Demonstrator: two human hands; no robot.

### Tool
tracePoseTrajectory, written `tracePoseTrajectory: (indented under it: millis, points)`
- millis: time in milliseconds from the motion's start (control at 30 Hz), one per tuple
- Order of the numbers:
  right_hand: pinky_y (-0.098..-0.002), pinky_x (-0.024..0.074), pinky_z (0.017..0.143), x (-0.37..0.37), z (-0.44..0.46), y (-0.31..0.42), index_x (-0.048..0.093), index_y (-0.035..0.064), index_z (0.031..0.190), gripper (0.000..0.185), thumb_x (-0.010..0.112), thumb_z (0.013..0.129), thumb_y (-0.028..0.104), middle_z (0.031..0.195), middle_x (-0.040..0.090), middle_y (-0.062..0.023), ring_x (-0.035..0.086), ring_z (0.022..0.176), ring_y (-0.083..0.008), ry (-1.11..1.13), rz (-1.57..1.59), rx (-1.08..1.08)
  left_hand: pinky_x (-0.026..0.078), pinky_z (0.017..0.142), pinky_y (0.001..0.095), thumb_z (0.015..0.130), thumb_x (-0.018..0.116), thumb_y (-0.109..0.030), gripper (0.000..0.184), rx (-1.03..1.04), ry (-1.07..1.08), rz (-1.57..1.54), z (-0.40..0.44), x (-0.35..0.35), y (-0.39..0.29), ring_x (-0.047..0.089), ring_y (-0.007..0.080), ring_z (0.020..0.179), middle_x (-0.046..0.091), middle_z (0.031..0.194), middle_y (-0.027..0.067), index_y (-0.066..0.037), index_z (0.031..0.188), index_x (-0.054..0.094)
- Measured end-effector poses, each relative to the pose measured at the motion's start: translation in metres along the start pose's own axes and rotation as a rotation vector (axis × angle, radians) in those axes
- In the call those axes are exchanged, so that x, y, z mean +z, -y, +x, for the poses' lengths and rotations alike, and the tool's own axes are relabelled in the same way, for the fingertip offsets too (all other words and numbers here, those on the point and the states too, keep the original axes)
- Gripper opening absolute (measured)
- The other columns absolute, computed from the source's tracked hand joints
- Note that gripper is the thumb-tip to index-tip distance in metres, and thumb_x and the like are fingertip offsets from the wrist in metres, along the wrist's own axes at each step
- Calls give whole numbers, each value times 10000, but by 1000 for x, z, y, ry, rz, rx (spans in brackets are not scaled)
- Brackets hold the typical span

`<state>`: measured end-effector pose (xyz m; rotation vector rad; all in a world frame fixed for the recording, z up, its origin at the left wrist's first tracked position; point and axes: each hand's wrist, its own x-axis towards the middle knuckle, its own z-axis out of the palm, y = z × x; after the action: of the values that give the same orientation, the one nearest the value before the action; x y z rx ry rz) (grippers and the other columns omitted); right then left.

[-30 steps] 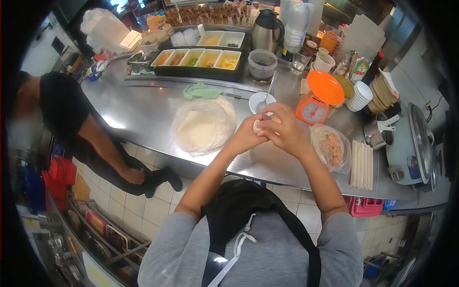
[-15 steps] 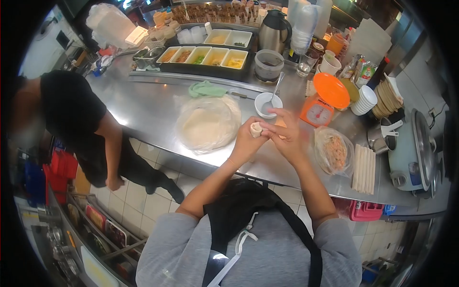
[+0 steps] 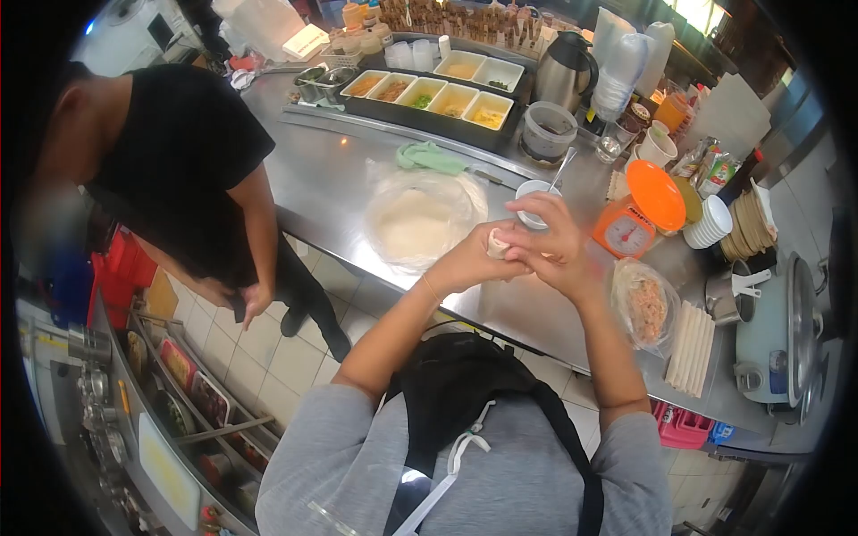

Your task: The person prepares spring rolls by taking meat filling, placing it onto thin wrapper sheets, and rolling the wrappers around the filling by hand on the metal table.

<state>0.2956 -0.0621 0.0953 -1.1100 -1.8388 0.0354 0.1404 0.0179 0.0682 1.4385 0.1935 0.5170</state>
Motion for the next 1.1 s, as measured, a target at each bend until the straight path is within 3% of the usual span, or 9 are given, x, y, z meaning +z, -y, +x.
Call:
tracePoseTrajectory:
  millis: [167,300,367,467,533,633,800,933,1100]
  points:
    - [-397,405,916,-6,10,9,700,99,907,210,739,707,154,1080,564,-82,508,1069,-299,241,90,3,385,509,228,753,744,-39,296,-398,247,-272,-12,-10,-9,432,56,540,469,730,-40,-89,964,543]
    - [-378,419,896,-6,8,18,681,88,875,181,738,715,151,1070,547,-76,513,1064,-276,220,132,59,375,505,224,748,738,-8,314,-438,313,-354,-16,-14,-11,388,50,511,438,707,-47,-84,974,533]
    - [-373,423,889,-5,5,22,685,90,880,183,739,716,150,1082,547,-78,514,1064,-264,137,150,102,442,544,231,710,745,-20,353,-395,277,-328,-14,-15,-11,553,93,669,528,740,-17,-63,1004,555]
    - [-373,400,913,-4,-2,23,691,97,865,117,706,755,134,1106,531,-79,500,1081,-268,158,252,208,465,560,242,705,753,-24,363,-368,265,-120,-11,-8,-14,565,100,695,545,780,-5,-65,1009,557]
    - [-350,406,919,-6,-19,17,659,91,991,192,685,806,138,1134,528,-71,500,1109,-223,-7,147,173,436,535,226,738,776,-123,316,-352,30,-93,-11,9,-23,534,83,603,547,724,-10,-81,972,568]
    - [-315,454,902,33,-90,12,407,86,1327,499,625,879,117,1193,484,-52,484,1117,-152,-289,807,545,485,612,257,804,712,-109,375,-262,-192,-112,2,24,-6,589,115,693,600,815,27,-47,1119,518]
    - [-269,510,727,19,-147,56,392,16,1354,584,637,824,16,1054,553,-54,575,860,-103,-455,948,844,345,1028,384,867,651,-134,874,-144,-145,-150,21,77,-1,461,240,1209,509,1242,203,8,1468,32]
    - [-244,530,641,-51,-211,62,456,23,1306,511,634,833,93,1054,603,-81,613,769,-115,-704,923,866,311,1064,384,872,639,-98,853,-111,-69,59,13,104,1,353,275,1324,403,1360,214,-10,1479,46]
    - [-255,530,610,-174,-288,56,457,10,1322,522,591,819,49,971,635,-99,628,765,-153,-1134,310,1047,367,1021,370,871,636,-95,713,-303,-6,-42,-17,77,24,437,248,1249,470,1300,179,-23,1450,226]
